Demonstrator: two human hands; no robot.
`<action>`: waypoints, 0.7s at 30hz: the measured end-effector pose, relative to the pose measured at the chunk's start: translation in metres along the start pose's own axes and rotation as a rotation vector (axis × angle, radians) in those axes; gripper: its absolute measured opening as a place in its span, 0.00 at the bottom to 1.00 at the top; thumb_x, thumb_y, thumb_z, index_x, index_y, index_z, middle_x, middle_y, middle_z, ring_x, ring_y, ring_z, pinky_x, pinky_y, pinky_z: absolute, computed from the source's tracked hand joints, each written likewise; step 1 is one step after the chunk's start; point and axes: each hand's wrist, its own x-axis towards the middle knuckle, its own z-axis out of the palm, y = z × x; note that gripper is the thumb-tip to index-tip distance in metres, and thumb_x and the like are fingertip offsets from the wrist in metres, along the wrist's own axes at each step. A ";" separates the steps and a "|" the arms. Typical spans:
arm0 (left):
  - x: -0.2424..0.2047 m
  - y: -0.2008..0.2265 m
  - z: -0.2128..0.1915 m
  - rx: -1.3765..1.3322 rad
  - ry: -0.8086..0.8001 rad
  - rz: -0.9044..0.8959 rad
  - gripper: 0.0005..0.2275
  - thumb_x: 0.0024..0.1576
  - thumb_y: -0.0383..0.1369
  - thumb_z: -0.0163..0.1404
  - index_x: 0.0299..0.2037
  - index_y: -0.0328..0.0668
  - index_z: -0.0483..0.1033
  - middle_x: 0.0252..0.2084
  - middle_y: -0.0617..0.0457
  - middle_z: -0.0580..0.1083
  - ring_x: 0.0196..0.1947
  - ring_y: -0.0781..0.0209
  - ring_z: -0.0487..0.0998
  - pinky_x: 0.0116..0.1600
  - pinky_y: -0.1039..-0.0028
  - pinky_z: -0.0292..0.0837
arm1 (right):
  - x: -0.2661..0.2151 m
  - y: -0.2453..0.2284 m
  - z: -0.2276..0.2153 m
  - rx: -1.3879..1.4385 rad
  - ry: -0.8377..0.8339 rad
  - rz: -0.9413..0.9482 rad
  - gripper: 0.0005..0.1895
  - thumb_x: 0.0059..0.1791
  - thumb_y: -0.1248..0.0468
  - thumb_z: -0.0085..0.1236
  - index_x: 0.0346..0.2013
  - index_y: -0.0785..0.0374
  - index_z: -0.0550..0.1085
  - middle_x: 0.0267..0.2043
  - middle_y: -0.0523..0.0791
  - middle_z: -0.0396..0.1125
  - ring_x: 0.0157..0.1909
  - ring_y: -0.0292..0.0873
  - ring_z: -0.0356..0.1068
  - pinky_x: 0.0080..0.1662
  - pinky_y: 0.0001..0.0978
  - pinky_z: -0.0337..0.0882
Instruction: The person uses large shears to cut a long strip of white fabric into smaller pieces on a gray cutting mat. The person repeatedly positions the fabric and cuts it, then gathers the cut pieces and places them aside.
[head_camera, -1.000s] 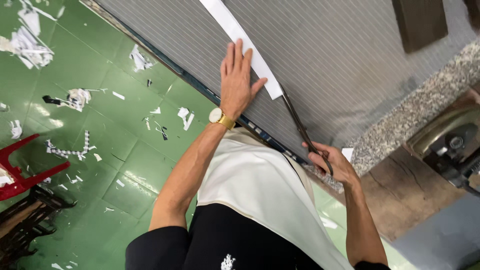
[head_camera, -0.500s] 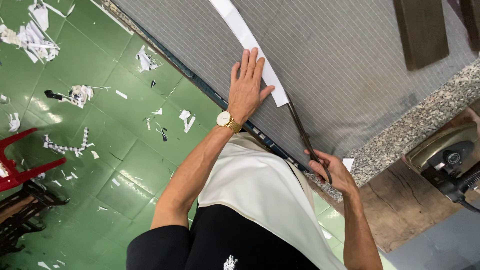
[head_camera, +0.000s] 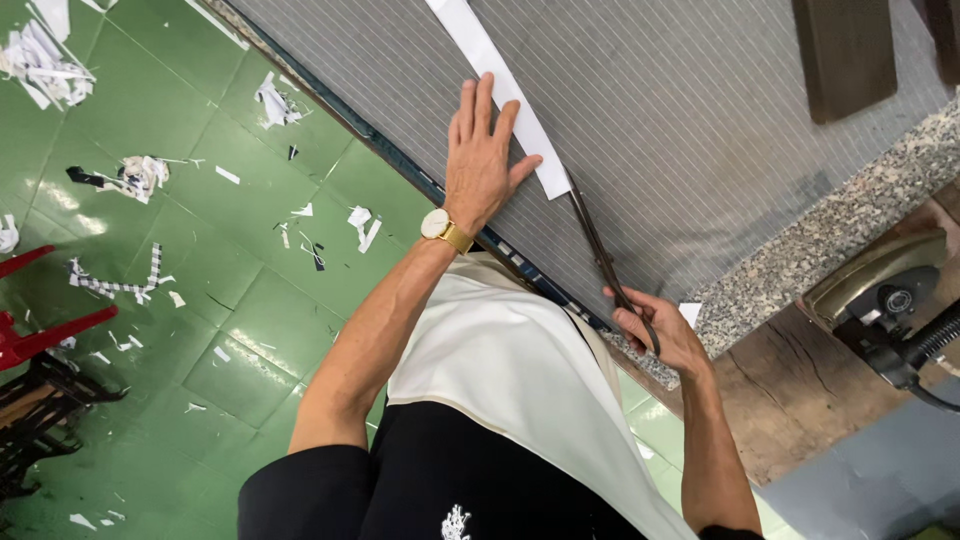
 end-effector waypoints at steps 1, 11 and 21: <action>-0.001 0.000 0.001 -0.004 -0.004 0.002 0.32 0.58 0.52 0.64 0.65 0.44 0.66 0.78 0.39 0.44 0.78 0.35 0.43 0.73 0.44 0.57 | -0.002 -0.002 -0.001 0.002 0.004 0.004 0.32 0.49 0.52 0.57 0.66 0.61 0.71 0.19 0.39 0.54 0.19 0.34 0.53 0.22 0.29 0.57; 0.000 -0.002 -0.002 0.005 -0.023 -0.016 0.31 0.59 0.53 0.64 0.65 0.48 0.66 0.78 0.43 0.44 0.78 0.38 0.42 0.76 0.45 0.52 | 0.012 -0.002 -0.021 -0.067 -0.103 -0.069 0.31 0.51 0.51 0.54 0.67 0.59 0.70 0.19 0.37 0.56 0.17 0.34 0.56 0.20 0.26 0.61; 0.001 -0.001 -0.004 0.004 -0.035 -0.025 0.31 0.60 0.54 0.63 0.65 0.49 0.66 0.78 0.44 0.44 0.78 0.39 0.42 0.75 0.45 0.53 | 0.011 -0.035 -0.004 -0.174 0.020 -0.084 0.30 0.50 0.48 0.55 0.63 0.59 0.74 0.17 0.37 0.54 0.18 0.33 0.54 0.21 0.25 0.58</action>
